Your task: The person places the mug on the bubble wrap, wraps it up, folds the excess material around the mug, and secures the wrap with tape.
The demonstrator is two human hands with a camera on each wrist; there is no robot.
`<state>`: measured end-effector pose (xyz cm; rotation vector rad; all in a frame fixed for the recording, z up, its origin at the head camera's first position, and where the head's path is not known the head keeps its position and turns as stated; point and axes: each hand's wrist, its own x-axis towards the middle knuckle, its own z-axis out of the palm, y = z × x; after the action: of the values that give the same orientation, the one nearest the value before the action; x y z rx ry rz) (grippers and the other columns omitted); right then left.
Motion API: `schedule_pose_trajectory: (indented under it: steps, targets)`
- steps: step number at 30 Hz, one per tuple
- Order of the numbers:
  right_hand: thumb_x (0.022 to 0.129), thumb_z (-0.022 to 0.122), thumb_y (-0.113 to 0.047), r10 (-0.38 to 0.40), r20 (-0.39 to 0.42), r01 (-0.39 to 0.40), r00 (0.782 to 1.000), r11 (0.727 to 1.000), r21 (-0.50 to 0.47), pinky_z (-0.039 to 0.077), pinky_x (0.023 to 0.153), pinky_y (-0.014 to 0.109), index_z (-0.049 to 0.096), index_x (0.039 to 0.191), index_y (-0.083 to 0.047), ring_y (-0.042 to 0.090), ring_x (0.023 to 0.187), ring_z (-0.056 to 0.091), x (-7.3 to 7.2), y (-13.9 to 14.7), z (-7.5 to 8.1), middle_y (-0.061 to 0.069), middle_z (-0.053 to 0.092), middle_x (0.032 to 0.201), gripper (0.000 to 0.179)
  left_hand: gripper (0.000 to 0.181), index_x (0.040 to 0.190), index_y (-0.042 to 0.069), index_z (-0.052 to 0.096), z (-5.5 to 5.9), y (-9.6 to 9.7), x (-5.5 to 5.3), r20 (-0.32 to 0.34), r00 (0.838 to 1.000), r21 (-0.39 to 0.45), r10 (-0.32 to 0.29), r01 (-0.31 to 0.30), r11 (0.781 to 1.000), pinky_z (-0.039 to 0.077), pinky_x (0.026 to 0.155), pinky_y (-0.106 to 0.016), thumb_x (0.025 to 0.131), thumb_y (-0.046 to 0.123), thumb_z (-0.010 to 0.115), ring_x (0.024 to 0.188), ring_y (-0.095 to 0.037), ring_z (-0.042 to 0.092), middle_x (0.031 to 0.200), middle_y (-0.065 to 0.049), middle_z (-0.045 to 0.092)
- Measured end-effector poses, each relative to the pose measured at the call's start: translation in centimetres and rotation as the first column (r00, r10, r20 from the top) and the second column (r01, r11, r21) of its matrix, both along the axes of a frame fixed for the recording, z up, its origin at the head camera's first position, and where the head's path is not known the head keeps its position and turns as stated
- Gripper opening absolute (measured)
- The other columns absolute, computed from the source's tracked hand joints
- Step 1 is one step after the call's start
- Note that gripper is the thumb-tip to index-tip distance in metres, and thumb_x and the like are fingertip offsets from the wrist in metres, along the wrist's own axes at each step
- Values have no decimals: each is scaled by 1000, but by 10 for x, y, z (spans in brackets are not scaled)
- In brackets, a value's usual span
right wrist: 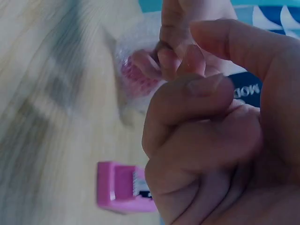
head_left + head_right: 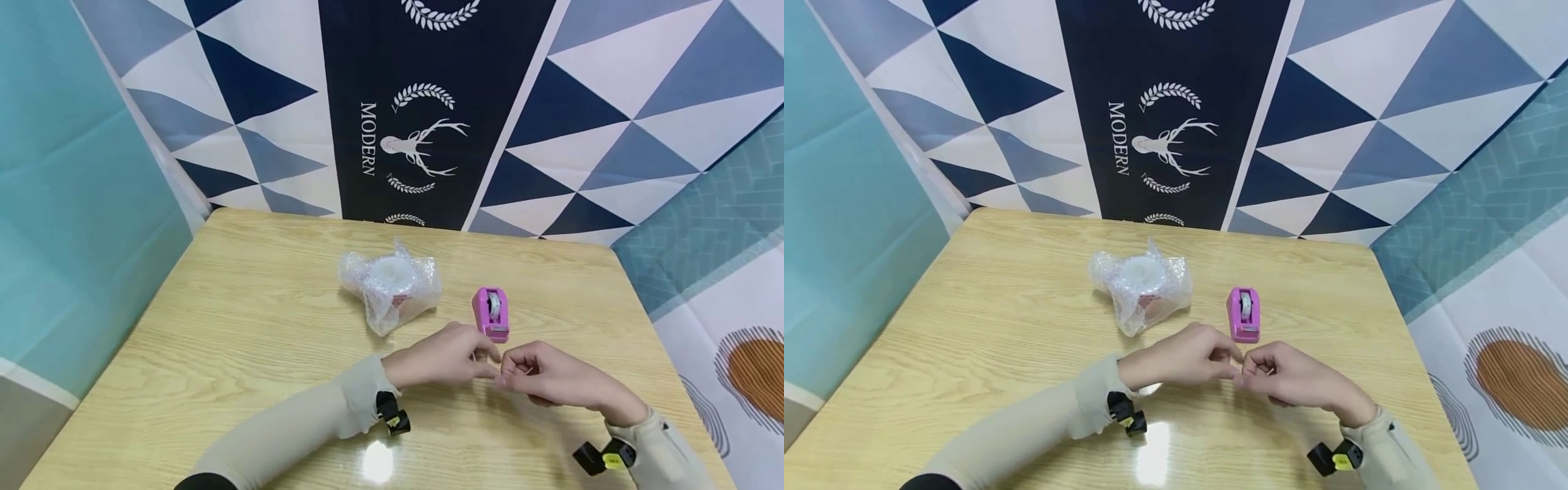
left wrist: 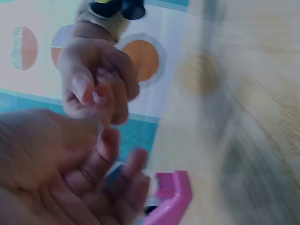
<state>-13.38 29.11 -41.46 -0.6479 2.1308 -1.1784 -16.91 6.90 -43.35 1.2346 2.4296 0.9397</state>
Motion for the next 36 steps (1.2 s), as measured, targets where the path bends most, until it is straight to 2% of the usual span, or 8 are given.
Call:
schedule_pose_trajectory:
  steps: [4, 8, 12, 18, 21, 25, 31, 36]
  targets:
    - [99, 69, -22, -59, -143, 68, 988, 996, 60, 37, 48, 21, 64, 86, -12, -1, 57, 41, 1, -15, 5, -9, 52, 72, 18, 10, 89, 20, 81, 16, -21, 9, -4, 996, -10, 90, -90, 996, 45, 60, -11, 93, 29, 77, 62, 4, 53, 76, 17, 70]
    - [94, 76, -26, -149, -198, 166, 969, 984, 71, 41, 51, 21, 71, 89, -14, 1, 58, 46, 0, -39, 0, -3, 66, 83, 14, 17, 104, 13, 80, 29, -51, 18, -61, 985, -28, 163, -165, 986, 48, 65, -11, 91, 24, 78, 69, 3, 58, 88, 7, 76]
    - [91, 79, -23, -176, -228, 185, 958, 983, 16, 50, 58, 21, 75, 89, -12, 2, 62, 56, -1, -69, -8, -2, 72, 81, 12, 19, 105, 12, 79, 29, -85, 23, -88, 974, -55, 209, -214, 975, 53, 78, -17, 89, 23, 80, 74, 3, 62, 92, 4, 78]
    - [89, 80, -23, -194, -285, 202, 939, 979, -2, 48, 56, 20, 78, 86, -17, 2, 61, 56, -8, -115, -14, -5, 74, 79, 6, 3, 87, 16, 79, 25, -134, 23, -8, 956, -20, 292, -292, 956, 53, 74, -22, 87, 19, 81, 77, -4, 62, 85, 9, 73]
    - [88, 81, -24, -195, -305, 198, 932, 980, -24, 45, 53, 20, 79, 87, -18, 3, 59, 54, -19, -130, -7, -5, 73, 80, 6, 3, 85, 17, 79, 31, -153, 17, 6, 946, 26, 324, -324, 946, 53, 69, -25, 87, 18, 81, 76, -8, 62, 85, 10, 73]
    - [87, 82, -19, -234, -279, 215, 931, 972, -99, 48, 57, 20, 80, 93, -10, 7, 68, 59, -37, -142, 6, 1, 75, 86, 11, 3, 89, 13, 81, 41, -170, 0, 62, 938, 98, 342, -347, 933, 47, 58, -23, 89, 15, 81, 67, -9, 56, 83, 8, 74]
    - [89, 77, -8, -335, -47, 322, 941, 930, -175, 34, 46, 20, 67, 116, 0, 5, 54, 48, -65, -157, 21, 10, 75, 84, 30, 9, 98, 7, 79, 39, -183, -31, 165, 917, 149, 363, -387, 910, 45, 59, -23, 91, 12, 78, 68, -11, 59, 81, 0, 74]
    - [89, 71, -6, -359, 87, 369, 929, 913, -175, 29, 44, 22, 65, 113, -1, 8, 51, 41, -82, -166, 26, 2, 62, 70, 25, 25, 112, 2, 68, 32, -186, -52, 357, 853, 175, 380, -461, 870, 43, 64, -26, 90, 7, 78, 78, -21, 68, 82, -10, 76]
